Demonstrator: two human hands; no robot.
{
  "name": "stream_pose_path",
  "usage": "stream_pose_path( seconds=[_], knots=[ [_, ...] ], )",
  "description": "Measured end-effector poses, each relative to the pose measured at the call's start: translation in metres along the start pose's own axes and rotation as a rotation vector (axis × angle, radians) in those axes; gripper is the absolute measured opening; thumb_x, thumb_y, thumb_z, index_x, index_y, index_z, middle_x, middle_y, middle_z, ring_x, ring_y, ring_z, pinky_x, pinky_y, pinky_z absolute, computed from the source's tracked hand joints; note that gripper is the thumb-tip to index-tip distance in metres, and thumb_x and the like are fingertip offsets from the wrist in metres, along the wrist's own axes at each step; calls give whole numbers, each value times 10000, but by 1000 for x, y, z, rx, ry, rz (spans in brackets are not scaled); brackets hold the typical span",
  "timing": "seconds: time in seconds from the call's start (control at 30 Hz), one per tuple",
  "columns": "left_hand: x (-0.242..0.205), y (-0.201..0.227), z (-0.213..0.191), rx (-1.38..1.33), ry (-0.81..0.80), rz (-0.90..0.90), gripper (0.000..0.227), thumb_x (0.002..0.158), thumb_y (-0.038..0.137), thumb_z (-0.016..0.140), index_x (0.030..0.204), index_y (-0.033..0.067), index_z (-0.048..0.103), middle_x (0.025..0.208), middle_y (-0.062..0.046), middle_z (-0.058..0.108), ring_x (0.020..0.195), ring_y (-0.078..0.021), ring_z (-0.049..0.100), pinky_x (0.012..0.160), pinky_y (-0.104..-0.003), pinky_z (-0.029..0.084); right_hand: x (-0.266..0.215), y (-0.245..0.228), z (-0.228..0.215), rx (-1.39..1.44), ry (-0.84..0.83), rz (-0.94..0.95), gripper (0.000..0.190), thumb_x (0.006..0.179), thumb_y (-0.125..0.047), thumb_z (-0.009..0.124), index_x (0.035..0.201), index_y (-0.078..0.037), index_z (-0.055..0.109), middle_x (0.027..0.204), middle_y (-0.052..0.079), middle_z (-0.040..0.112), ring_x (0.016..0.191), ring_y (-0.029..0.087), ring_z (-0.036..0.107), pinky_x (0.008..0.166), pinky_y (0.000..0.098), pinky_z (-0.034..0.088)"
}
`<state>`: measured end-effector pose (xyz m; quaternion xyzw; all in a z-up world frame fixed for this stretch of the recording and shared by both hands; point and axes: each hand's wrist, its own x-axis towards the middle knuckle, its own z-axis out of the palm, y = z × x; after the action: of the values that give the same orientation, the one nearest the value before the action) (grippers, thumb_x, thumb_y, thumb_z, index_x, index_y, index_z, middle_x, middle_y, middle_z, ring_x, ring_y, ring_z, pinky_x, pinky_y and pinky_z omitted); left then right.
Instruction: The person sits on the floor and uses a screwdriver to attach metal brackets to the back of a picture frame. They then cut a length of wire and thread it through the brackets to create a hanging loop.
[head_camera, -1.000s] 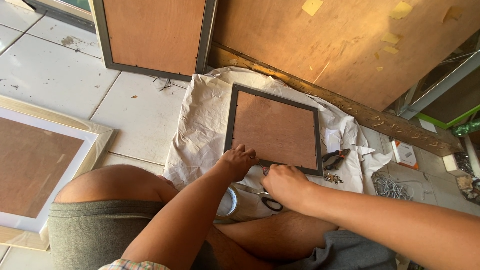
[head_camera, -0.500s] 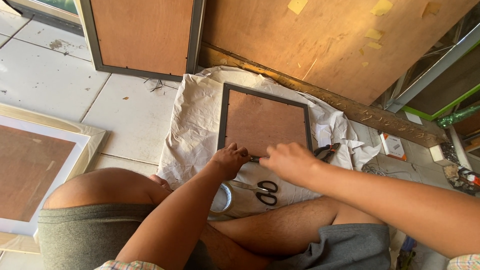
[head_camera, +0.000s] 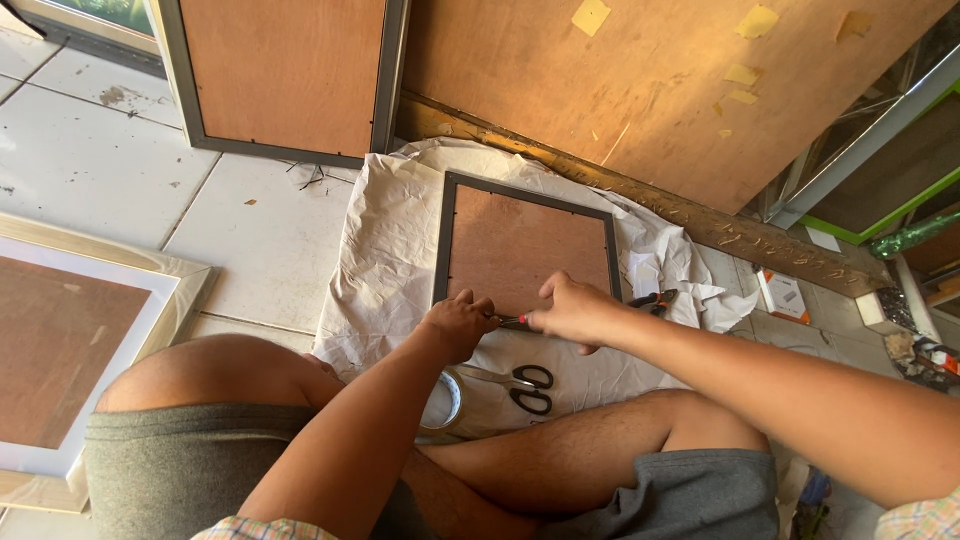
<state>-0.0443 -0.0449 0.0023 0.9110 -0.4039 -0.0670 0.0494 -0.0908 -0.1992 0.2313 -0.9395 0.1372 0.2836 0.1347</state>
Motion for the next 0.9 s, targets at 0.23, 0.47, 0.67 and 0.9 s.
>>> stream_pose_path(
  seconds=[0.23, 0.47, 0.67, 0.9],
  knots=[
    [2, -6, 7, -18, 38, 4, 620, 891, 121, 782, 1453, 375, 711, 1503, 98, 640, 1349, -294, 613, 1034, -350, 633, 12, 26, 36, -1215, 56, -799, 308, 1065, -52, 576, 1299, -106, 768, 1015, 218, 775, 880, 366, 834, 680, 476, 717],
    [5, -7, 0, 48, 11, 16, 568, 913, 113, 750, 1403, 398, 712, 1483, 118, 607, 1359, -290, 591, 1018, -344, 633, 39, 26, 34, 342, 34, 40, 286, 1024, -288, 628, 1289, -208, 702, 957, 41, 805, 895, 149, 799, 602, 231, 555],
    [-4, -3, 5, 27, 10, 7, 593, 908, 130, 776, 1428, 406, 700, 1490, 121, 601, 1357, -281, 590, 1039, -342, 623, 2, 8, -1, -136, -70, -162, 569, 980, -375, 756, 1453, -119, 573, 1376, 214, 727, 1138, 325, 830, 685, 442, 635],
    [3, -5, 13, 58, 94, 39, 609, 857, 131, 800, 1408, 376, 714, 1457, 108, 627, 1293, -280, 617, 975, -338, 629, 15, 27, 40, -926, 81, -722, 438, 1003, -45, 587, 1327, -244, 804, 979, 161, 824, 867, 351, 853, 633, 466, 738]
  ],
)
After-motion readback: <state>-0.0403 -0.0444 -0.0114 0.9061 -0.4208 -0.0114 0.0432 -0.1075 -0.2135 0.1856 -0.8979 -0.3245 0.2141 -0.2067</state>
